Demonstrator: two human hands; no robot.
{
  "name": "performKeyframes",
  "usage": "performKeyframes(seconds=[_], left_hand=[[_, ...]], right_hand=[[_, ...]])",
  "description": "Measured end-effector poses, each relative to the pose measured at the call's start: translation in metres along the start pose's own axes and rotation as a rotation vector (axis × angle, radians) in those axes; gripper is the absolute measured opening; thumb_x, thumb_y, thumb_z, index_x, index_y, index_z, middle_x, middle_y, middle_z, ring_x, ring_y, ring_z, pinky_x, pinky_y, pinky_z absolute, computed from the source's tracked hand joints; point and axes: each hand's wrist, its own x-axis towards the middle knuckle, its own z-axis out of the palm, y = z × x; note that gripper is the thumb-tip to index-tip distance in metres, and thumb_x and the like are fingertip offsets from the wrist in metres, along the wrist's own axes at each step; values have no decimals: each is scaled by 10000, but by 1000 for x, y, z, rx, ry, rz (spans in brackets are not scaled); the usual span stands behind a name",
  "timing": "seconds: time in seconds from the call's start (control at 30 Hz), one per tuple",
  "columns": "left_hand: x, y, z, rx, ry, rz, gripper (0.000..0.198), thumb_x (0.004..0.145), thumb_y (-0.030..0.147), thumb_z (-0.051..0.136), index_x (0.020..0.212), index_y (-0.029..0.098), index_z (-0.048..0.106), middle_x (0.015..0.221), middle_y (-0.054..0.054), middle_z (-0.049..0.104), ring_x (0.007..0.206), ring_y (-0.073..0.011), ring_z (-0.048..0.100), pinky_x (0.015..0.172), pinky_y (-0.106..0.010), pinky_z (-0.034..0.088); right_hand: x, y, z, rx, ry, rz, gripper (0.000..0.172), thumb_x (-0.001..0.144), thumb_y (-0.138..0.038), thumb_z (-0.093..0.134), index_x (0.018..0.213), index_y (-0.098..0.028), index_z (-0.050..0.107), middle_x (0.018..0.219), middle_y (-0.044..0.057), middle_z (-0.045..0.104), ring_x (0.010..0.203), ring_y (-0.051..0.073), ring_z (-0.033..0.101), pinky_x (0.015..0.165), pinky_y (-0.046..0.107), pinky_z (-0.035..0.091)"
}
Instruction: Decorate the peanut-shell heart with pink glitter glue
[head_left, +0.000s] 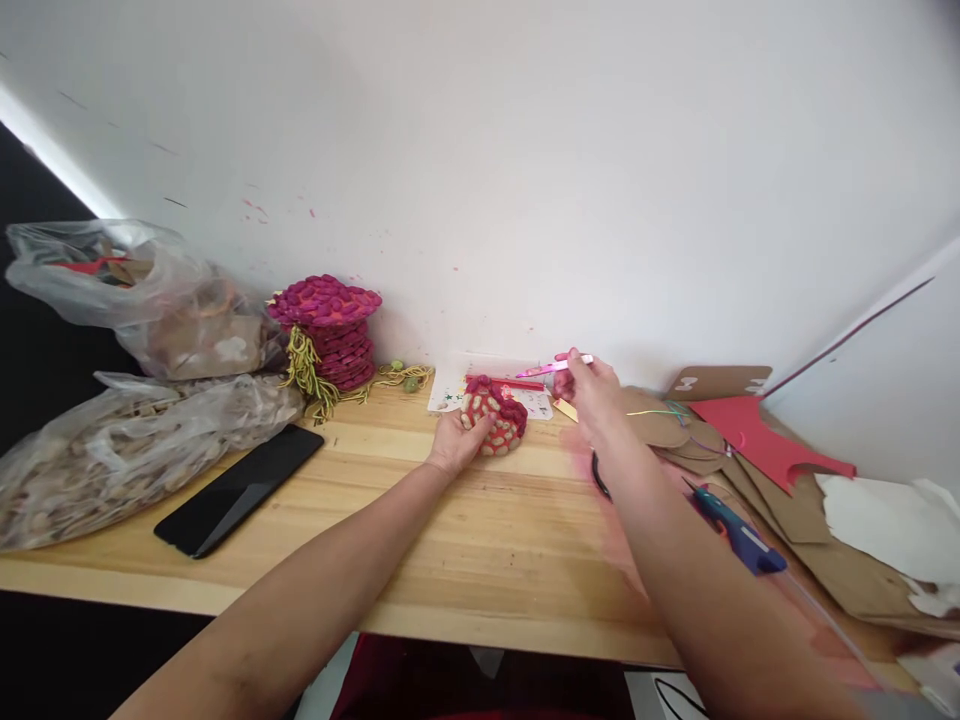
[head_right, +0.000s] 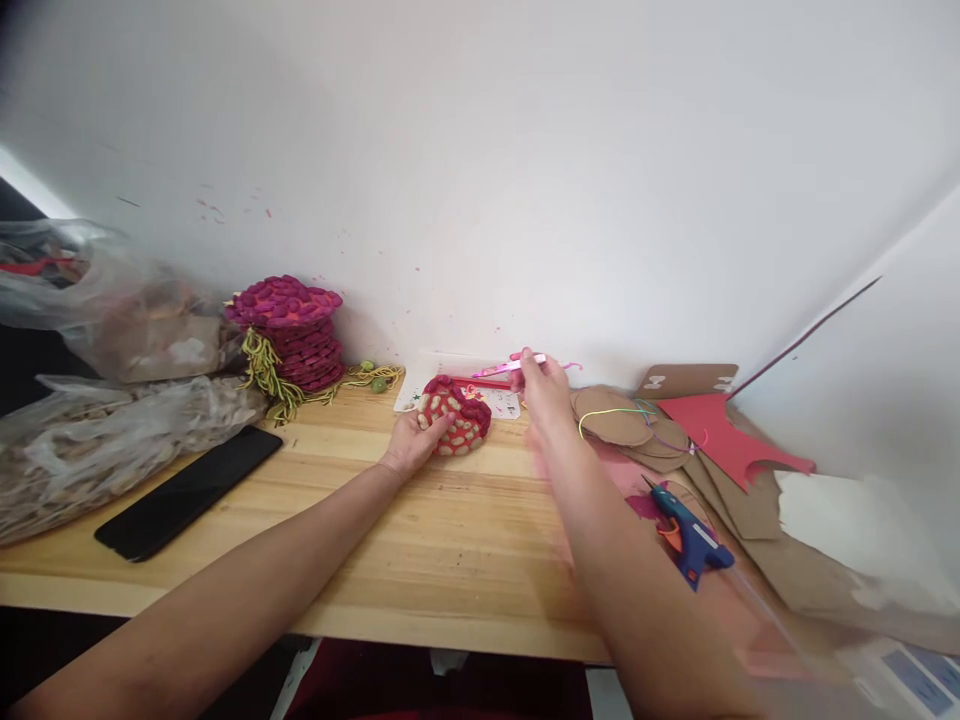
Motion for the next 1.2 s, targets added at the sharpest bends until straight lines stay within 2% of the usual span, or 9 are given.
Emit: performKeyframes(seconds=[0.07, 0.13, 0.23, 0.33, 0.47, 0.63, 0.77, 0.97, 1.2], left_hand=[[0, 1, 0, -15, -7, 3, 464, 691, 557, 821, 900, 144, 789, 973, -150, 812, 921, -312, 772, 876, -433, 610], [-2, 3, -1, -29, -12, 4, 455, 682, 556, 827, 880, 148, 785, 955, -142, 813, 902, -304, 774, 864, -422, 615], [-9, 8, -8, -60, -34, -6, 461, 684, 574, 819, 862, 151, 781, 920, -131, 815, 852, -287, 778, 831, -409, 626], [-20, 13, -19, -73, -110, -52, 472, 682, 588, 822, 856, 152, 779, 908, -126, 816, 807, -278, 778, 808, -409, 633], [-31, 18, -29, -33, -138, -73, 463, 665, 601, 831, 801, 163, 768, 880, -115, 815, 782, -275, 773, 774, -392, 631], [-34, 19, -28, -47, -136, -99, 466, 667, 586, 836, 841, 159, 767, 898, -114, 816, 791, -271, 772, 768, -376, 627], [-35, 20, -27, -49, -129, -111, 444, 667, 561, 836, 846, 162, 760, 873, -93, 811, 765, -254, 759, 748, -355, 617], [-39, 26, -28, -32, -129, -101, 365, 686, 510, 813, 792, 170, 735, 773, -51, 781, 670, -201, 704, 664, -297, 574], [-44, 28, -32, 23, -151, -30, 254, 774, 400, 758, 812, 151, 721, 774, -43, 768, 654, -156, 657, 666, -264, 543]], right_hand=[[-19, 0, 19, 213, -7, 30, 556, 692, -738, 719, 818, -210, 600, 560, -57, 541, 492, 101, 476, 493, 241, 358], [-31, 0, 35, 300, 4, 30, 512, 630, -645, 811, 769, -211, 578, 544, -71, 527, 495, 91, 464, 497, 236, 365], [-40, 1, 49, 328, 55, -6, 432, 619, -513, 839, 766, -210, 568, 553, -83, 523, 509, 86, 457, 515, 239, 388], [-45, 5, 56, 313, 78, -43, 370, 664, -457, 809, 780, -217, 553, 569, -86, 523, 520, 88, 463, 526, 238, 398], [-55, 12, 59, 260, 19, -136, 329, 746, -469, 778, 830, -219, 581, 614, -68, 556, 566, 103, 498, 552, 240, 418], [-71, 13, 55, 39, -34, -268, 289, 876, -483, 703, 839, -220, 589, 644, -50, 567, 578, 112, 496, 557, 253, 394], [-79, 9, 52, -87, -70, -334, 228, 933, -440, 653, 864, -231, 594, 729, -21, 636, 636, 133, 561, 615, 275, 438], [-86, 4, 52, -273, -75, -431, 153, 957, -385, 632, 895, -246, 618, 774, -8, 679, 672, 146, 608, 625, 277, 464], [-88, 0, 53, -395, -95, -591, 91, 940, -289, 669, 884, -233, 624, 734, -19, 678, 630, 125, 609, 583, 249, 465]])
